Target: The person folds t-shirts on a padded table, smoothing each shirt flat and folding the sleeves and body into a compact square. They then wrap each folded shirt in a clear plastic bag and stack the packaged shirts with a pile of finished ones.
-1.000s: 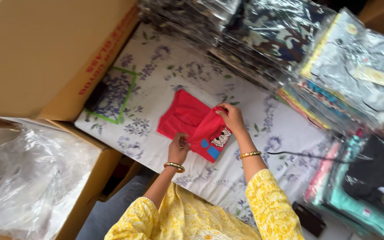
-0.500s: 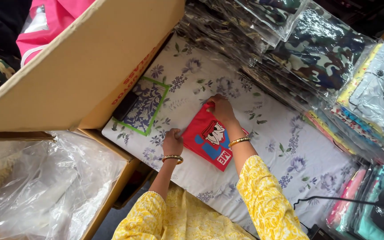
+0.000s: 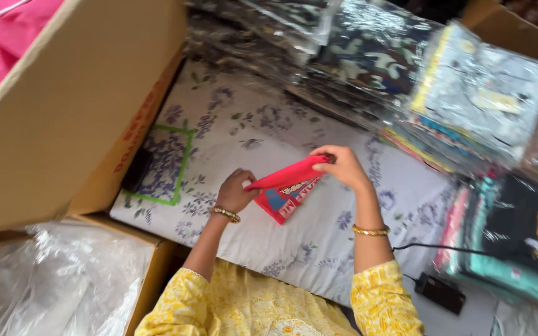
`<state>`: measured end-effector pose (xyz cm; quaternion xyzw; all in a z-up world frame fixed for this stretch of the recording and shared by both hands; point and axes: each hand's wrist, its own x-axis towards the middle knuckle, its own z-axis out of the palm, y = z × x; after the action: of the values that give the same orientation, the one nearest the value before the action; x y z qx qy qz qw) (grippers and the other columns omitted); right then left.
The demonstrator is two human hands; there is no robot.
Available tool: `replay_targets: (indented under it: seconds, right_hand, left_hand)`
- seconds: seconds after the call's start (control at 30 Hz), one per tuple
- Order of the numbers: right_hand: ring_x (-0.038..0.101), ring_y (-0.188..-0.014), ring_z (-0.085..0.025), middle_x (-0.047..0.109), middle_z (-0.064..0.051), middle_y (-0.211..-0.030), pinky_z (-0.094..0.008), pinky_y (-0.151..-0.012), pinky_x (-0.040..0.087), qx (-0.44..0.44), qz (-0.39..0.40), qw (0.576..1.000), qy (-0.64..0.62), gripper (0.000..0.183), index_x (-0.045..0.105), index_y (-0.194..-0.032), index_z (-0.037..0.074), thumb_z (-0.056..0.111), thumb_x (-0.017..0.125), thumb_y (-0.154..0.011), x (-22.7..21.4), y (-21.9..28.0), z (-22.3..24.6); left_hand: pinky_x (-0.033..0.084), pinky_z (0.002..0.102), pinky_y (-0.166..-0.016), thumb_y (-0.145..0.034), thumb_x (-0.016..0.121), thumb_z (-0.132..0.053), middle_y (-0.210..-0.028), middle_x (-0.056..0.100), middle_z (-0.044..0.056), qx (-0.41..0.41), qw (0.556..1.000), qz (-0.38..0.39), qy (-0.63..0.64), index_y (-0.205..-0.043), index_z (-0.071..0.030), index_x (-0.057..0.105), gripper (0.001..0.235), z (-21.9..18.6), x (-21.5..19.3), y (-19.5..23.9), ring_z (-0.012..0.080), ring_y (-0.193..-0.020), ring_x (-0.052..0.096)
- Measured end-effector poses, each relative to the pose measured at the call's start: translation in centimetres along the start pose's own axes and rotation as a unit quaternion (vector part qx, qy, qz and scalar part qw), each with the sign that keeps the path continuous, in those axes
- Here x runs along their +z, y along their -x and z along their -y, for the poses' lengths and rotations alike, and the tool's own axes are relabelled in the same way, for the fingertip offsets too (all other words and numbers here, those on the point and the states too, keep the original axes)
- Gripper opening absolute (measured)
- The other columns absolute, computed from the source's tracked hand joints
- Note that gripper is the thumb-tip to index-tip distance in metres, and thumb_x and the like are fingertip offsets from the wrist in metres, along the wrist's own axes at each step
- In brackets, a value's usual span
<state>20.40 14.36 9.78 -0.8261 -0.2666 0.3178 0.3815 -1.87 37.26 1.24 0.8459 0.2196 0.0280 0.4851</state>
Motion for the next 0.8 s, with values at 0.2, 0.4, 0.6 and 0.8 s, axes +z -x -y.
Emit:
replay_targets:
  seconds: [0.2, 0.4, 0.6, 0.8]
  right_hand:
    - [0.061, -0.078, -0.006, 0.073, 0.001, -0.094, -0.024, -0.073, 0.052, 0.004, -0.15, 0.986, -0.067, 0.035, 0.077, -0.112, 0.007, 0.002, 0.081, -0.078, -7.4, 7.5, -3.4]
    - [0.064, -0.086, -0.009, 0.069, -0.002, -0.1, -0.024, -0.076, 0.052, -0.079, -0.286, 0.955, -0.016, 0.027, 0.073, -0.104, 0.005, -0.003, 0.079, -0.079, -7.3, 15.7, -6.2]
    - [0.067, -0.094, -0.023, 0.069, -0.006, -0.102, -0.034, -0.083, 0.056, 0.013, -0.206, 0.977, 0.06, 0.027, 0.072, -0.098, 0.007, -0.006, 0.075, -0.076, 3.5, 22.4, -15.1]
    - [0.066, -0.104, -0.031, 0.071, -0.012, -0.108, -0.039, -0.09, 0.052, 0.001, -0.24, 0.968, 0.078, 0.035, 0.075, -0.102, 0.008, -0.006, 0.068, -0.071, 5.6, 23.1, -18.8]
  left_hand:
    - [0.053, 0.038, -0.075, -0.076, 0.077, -0.014, -0.092, 0.071, 0.008, 0.095, 0.993, 0.063, 0.027, -0.091, -0.01, 0.067, 0.02, -12.4, 1.5, -6.7, 0.0278, -0.087, 0.068]
    - [0.053, 0.04, -0.076, -0.073, 0.07, -0.002, -0.088, 0.07, 0.01, 0.233, 0.971, 0.055, 0.028, -0.09, -0.008, 0.066, 0.019, -16.3, 5.4, -5.5, 0.0307, -0.087, 0.066]
    - [0.052, 0.045, -0.086, -0.075, 0.061, 0.007, -0.093, 0.068, 0.013, 0.254, 0.953, 0.132, -0.093, -0.087, -0.011, 0.07, 0.023, -4.5, 13.5, 2.8, 0.0358, -0.097, 0.063]
    - [0.051, 0.045, -0.092, -0.065, 0.056, 0.006, -0.11, 0.072, 0.014, 0.324, 0.939, 0.06, -0.095, -0.098, -0.01, 0.072, 0.04, -1.6, 15.0, 5.1, 0.0363, -0.107, 0.064]
